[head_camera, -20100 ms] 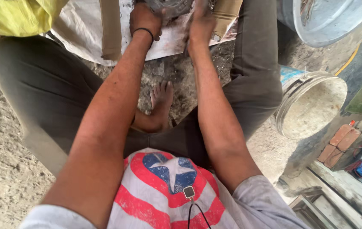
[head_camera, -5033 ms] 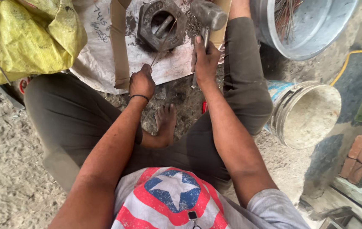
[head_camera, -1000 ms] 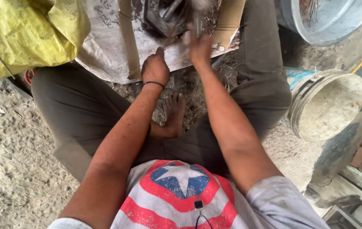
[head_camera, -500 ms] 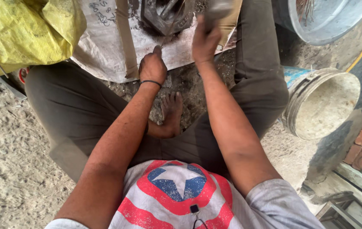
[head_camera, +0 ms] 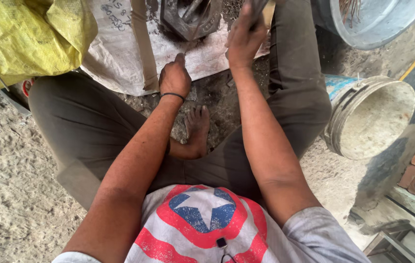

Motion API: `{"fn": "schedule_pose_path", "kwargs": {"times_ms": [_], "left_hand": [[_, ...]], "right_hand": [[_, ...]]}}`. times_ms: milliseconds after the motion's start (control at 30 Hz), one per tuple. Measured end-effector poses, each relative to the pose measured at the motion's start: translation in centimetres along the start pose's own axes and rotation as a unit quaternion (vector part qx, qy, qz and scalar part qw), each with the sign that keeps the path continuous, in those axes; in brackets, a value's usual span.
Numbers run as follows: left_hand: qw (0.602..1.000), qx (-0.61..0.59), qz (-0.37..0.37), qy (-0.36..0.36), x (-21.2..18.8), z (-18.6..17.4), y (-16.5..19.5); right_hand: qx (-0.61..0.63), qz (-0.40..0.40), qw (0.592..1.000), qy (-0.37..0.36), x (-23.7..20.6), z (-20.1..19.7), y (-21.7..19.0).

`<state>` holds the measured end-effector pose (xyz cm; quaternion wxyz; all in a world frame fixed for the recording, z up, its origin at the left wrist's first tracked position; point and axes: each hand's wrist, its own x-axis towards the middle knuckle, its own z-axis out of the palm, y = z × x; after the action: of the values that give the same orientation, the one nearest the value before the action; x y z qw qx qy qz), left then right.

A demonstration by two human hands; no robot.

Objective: The person sits on the ground and repeatedly strikes a metal rod with a hammer. They hold the rod in place with their left hand while striking it with the hammer in their right hand. The rod is positioned on a metal object placed on a sack.

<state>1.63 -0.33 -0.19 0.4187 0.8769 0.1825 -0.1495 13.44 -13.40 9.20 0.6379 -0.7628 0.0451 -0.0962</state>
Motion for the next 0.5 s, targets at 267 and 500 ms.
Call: {"fn": "schedule_pose_path", "kwargs": {"times_ms": [267, 500], "left_hand": [[1.000, 0.025, -0.004, -0.001, 0.1, 0.2, 0.4], [1.000, 0.013, -0.004, 0.004, -0.1, -0.4, 0.4]], "right_hand": [[-0.200, 0.154, 0.966, -0.061, -2.3, 0.8, 1.3], [0.005, -0.025, 1.000, -0.009, -0.1, 0.6, -2.2]]}}
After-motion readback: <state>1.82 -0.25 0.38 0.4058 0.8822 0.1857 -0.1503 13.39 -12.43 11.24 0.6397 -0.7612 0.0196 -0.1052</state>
